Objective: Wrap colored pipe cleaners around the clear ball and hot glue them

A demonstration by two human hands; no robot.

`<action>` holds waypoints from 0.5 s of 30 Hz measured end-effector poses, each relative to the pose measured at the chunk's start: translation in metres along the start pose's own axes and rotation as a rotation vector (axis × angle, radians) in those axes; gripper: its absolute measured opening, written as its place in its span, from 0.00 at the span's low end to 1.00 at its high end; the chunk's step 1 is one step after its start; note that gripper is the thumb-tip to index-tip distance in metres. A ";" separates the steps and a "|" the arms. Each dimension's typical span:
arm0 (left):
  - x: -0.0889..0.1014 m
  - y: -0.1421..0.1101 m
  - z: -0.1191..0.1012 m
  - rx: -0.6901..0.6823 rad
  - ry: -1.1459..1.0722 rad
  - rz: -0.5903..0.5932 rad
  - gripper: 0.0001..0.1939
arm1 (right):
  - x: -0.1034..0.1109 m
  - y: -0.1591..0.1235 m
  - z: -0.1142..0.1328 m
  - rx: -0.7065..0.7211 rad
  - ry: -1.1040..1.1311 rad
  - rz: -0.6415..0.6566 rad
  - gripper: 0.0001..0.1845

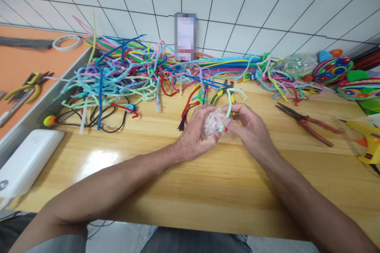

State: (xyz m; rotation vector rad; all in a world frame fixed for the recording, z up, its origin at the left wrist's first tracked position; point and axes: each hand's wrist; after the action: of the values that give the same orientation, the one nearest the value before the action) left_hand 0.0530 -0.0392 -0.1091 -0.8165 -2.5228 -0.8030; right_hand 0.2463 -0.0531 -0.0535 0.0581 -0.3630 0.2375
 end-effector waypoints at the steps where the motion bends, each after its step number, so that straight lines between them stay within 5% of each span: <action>1: 0.000 0.000 0.001 -0.004 0.017 0.004 0.33 | -0.001 0.000 -0.001 -0.011 0.036 0.001 0.11; 7: -0.001 -0.001 0.004 -0.041 0.069 0.005 0.35 | -0.011 0.000 -0.002 -0.037 0.374 0.051 0.16; 15: 0.010 -0.001 0.000 -0.070 -0.004 0.103 0.31 | -0.013 0.000 -0.006 -0.074 0.477 0.075 0.20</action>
State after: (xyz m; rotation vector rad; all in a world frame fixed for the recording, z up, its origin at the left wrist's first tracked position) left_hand 0.0445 -0.0356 -0.1047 -0.9627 -2.4455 -0.8609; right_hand 0.2368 -0.0549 -0.0634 -0.0849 0.1012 0.3029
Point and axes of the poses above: each hand's wrist, its own y-axis towards the middle knuckle, its own x-axis out of the back of the hand, z = x × y, and after that the axes turned 14 degrees about z, right-handed
